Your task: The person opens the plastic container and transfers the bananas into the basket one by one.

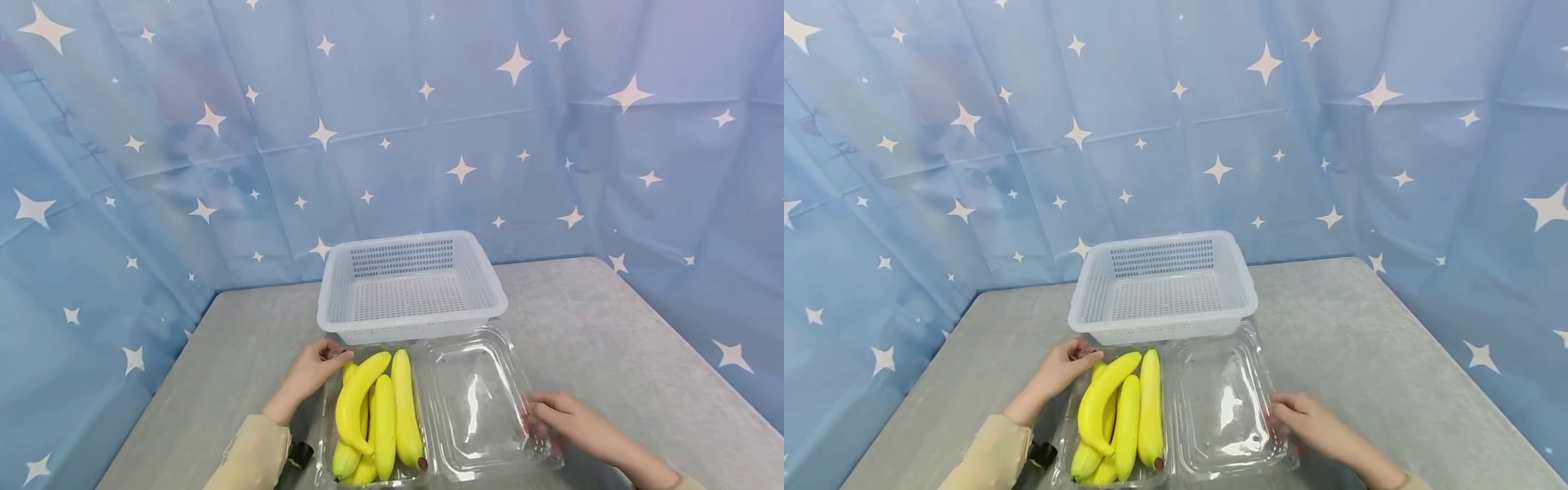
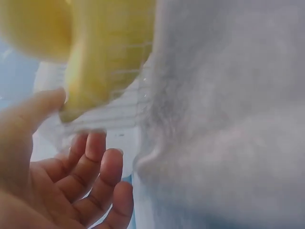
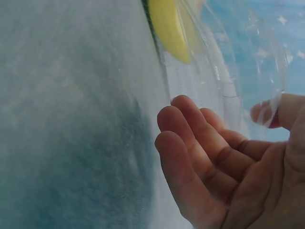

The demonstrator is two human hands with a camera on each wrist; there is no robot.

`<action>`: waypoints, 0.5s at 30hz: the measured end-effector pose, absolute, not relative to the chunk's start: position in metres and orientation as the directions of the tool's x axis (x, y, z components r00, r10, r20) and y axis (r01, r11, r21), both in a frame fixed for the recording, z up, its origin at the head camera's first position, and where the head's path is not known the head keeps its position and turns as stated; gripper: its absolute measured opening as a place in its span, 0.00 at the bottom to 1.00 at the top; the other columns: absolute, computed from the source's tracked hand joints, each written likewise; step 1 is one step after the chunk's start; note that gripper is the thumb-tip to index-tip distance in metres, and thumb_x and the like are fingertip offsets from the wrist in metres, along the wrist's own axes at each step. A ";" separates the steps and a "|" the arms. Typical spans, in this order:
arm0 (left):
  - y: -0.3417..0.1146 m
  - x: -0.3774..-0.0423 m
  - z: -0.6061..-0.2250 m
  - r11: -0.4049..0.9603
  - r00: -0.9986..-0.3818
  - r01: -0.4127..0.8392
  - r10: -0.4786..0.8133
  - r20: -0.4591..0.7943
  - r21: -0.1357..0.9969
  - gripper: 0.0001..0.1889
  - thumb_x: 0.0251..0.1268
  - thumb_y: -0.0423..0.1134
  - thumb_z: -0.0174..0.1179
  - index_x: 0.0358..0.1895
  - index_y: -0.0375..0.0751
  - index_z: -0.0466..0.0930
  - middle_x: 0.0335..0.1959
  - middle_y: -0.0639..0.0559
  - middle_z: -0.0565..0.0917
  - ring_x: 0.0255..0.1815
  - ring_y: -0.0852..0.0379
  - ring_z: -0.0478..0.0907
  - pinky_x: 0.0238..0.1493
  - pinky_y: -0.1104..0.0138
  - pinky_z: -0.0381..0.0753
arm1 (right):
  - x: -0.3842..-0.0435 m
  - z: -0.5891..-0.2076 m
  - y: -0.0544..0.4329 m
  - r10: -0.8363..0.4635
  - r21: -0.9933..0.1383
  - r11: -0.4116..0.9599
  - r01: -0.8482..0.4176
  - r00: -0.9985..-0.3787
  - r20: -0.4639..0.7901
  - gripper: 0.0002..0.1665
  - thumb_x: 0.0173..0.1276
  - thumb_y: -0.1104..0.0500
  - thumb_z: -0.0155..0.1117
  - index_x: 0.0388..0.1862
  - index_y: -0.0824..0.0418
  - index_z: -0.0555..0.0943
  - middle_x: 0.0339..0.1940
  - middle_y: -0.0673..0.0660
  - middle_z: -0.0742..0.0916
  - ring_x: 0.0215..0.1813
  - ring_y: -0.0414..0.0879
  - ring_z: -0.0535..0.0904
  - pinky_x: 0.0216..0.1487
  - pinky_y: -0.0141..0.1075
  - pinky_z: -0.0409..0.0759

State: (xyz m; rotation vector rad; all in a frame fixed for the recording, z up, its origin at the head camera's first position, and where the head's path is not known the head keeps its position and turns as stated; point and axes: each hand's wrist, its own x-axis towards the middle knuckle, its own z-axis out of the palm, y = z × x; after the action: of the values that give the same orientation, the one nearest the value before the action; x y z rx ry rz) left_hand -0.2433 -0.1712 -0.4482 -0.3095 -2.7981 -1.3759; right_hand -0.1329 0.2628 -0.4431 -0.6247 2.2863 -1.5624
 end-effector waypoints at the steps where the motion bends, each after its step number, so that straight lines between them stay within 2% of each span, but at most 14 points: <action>1: -0.173 -0.242 -0.448 0.594 -0.982 0.175 0.167 0.092 0.785 0.14 0.62 0.50 0.65 0.32 0.43 0.78 0.22 0.54 0.75 0.22 0.57 0.69 0.25 0.66 0.69 | -0.133 -0.443 0.263 -0.511 -0.930 0.319 -0.184 -0.859 -0.005 0.15 0.77 0.66 0.41 0.44 0.70 0.77 0.28 0.49 0.81 0.28 0.36 0.76 0.20 0.37 0.79; 4: -0.180 -0.236 -0.447 0.578 -0.984 0.149 0.163 0.065 0.802 0.13 0.63 0.49 0.65 0.33 0.42 0.79 0.21 0.51 0.76 0.21 0.56 0.72 0.24 0.65 0.74 | -0.133 -0.444 0.265 -0.512 -0.921 0.337 -0.196 -0.859 -0.005 0.14 0.77 0.66 0.42 0.43 0.69 0.77 0.26 0.47 0.79 0.28 0.35 0.75 0.20 0.37 0.78; 9: -0.189 -0.228 -0.448 0.554 -0.983 0.093 0.182 -0.012 0.827 0.15 0.65 0.47 0.63 0.28 0.39 0.77 0.16 0.49 0.75 0.17 0.55 0.73 0.19 0.63 0.77 | -0.136 -0.447 0.267 -0.530 -0.915 0.346 -0.209 -0.848 -0.007 0.14 0.77 0.65 0.43 0.42 0.68 0.78 0.25 0.45 0.79 0.26 0.34 0.75 0.19 0.36 0.77; 15: -0.194 -0.223 -0.449 0.556 -0.977 0.128 0.215 0.007 0.821 0.17 0.66 0.46 0.61 0.23 0.38 0.76 0.14 0.51 0.74 0.14 0.57 0.68 0.17 0.65 0.72 | -0.142 -0.446 0.265 -0.539 -0.908 0.388 -0.157 -0.838 -0.086 0.16 0.77 0.63 0.45 0.39 0.68 0.81 0.23 0.47 0.80 0.22 0.36 0.74 0.17 0.36 0.76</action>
State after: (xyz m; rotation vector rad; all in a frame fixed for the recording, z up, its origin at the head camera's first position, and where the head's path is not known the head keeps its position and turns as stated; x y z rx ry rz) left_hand -0.2232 -0.1935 -0.4491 -0.3154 -2.8533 -1.4937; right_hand -0.1419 0.2651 -0.4459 -0.6031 2.2844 -1.4350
